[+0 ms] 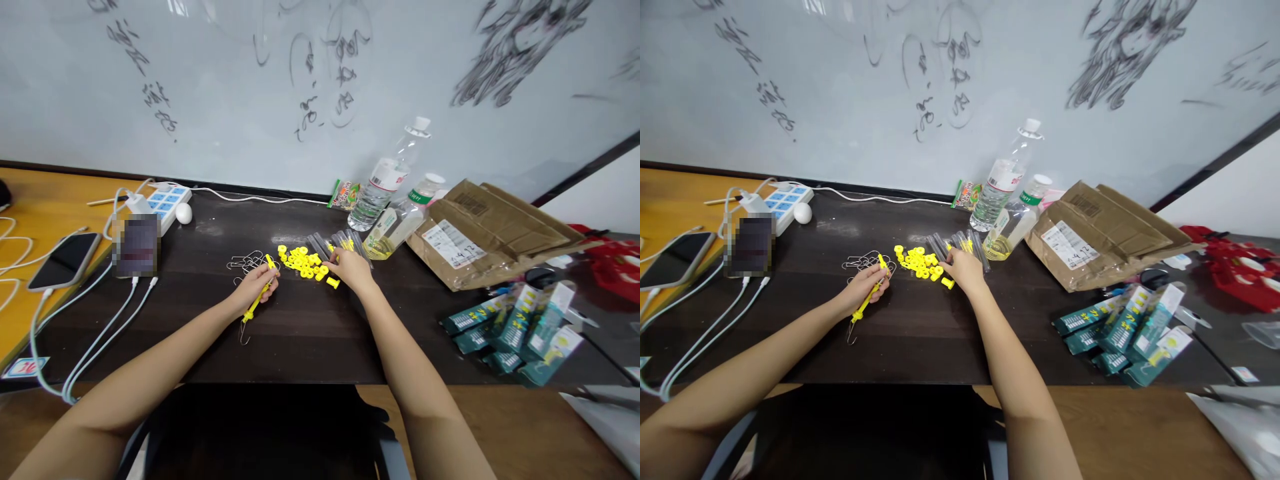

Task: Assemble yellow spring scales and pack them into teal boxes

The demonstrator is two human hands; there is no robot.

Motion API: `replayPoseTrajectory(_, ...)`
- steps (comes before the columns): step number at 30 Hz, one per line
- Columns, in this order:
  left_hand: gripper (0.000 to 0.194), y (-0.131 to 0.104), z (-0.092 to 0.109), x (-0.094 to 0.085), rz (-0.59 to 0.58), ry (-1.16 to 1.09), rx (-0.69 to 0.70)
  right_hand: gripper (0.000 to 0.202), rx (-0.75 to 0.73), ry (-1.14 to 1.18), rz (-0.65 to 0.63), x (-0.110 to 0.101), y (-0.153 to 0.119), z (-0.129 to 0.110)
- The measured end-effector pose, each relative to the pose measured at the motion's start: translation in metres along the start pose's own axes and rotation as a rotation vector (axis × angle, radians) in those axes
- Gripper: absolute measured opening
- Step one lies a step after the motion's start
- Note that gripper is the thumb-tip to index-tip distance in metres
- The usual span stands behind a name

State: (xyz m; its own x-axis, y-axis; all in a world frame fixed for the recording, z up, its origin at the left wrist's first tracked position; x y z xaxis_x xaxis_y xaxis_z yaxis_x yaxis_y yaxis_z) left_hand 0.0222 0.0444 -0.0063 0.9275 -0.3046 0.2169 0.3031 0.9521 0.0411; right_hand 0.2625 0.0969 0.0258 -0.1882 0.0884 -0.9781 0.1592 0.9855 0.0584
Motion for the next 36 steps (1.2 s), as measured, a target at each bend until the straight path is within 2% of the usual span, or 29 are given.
replayPoseTrajectory(8,0.026,-0.001,0.0,-0.001,-0.01,0.01,0.007,0.027,-0.019,-0.074,0.04,-0.005,-0.003,-0.004)
replayPoseTrajectory(14,0.025,0.001,-0.002,-0.001,-0.005,0.008,-0.022,0.028,0.0,-0.002,-0.014,-0.004,-0.002,-0.002)
replayPoseTrajectory(19,0.028,-0.001,-0.001,0.001,-0.04,0.006,0.011,0.03,0.08,0.251,0.064,-0.011,0.005,0.011)
replayPoseTrajectory(22,0.033,-0.003,0.002,0.004,-0.078,0.02,0.032,0.039,0.102,0.61,0.108,-0.018,0.006,0.015)
replayPoseTrajectory(24,0.036,-0.004,0.004,0.006,-0.103,0.034,0.033,0.044,0.09,0.922,0.037,-0.019,0.003,0.01)
replayPoseTrajectory(28,0.038,-0.005,0.004,0.009,-0.137,0.068,0.023,0.041,0.001,1.371,-0.284,-0.005,-0.013,-0.024)
replayPoseTrajectory(32,0.038,-0.006,0.003,0.01,-0.182,0.109,0.018,0.034,-0.059,1.507,-0.48,0.009,-0.033,-0.053)
replayPoseTrajectory(36,0.036,-0.008,0.001,0.01,-0.239,0.123,0.0,0.026,-0.104,1.509,-0.538,0.016,-0.041,-0.061)
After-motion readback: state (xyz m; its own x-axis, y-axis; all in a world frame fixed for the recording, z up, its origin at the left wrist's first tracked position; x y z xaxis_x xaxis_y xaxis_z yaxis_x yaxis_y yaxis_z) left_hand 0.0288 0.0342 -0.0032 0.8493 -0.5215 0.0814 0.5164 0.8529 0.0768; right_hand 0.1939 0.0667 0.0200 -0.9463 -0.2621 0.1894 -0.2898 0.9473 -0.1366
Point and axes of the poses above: each hand's wrist, its own y-axis towards the middle knuckle, its own x-axis out of the palm, z = x × y, the point moved 4 cm from there along y, towards the middle knuckle, and after that the axes turned 12 degrees about x, right-handed, at the moved point
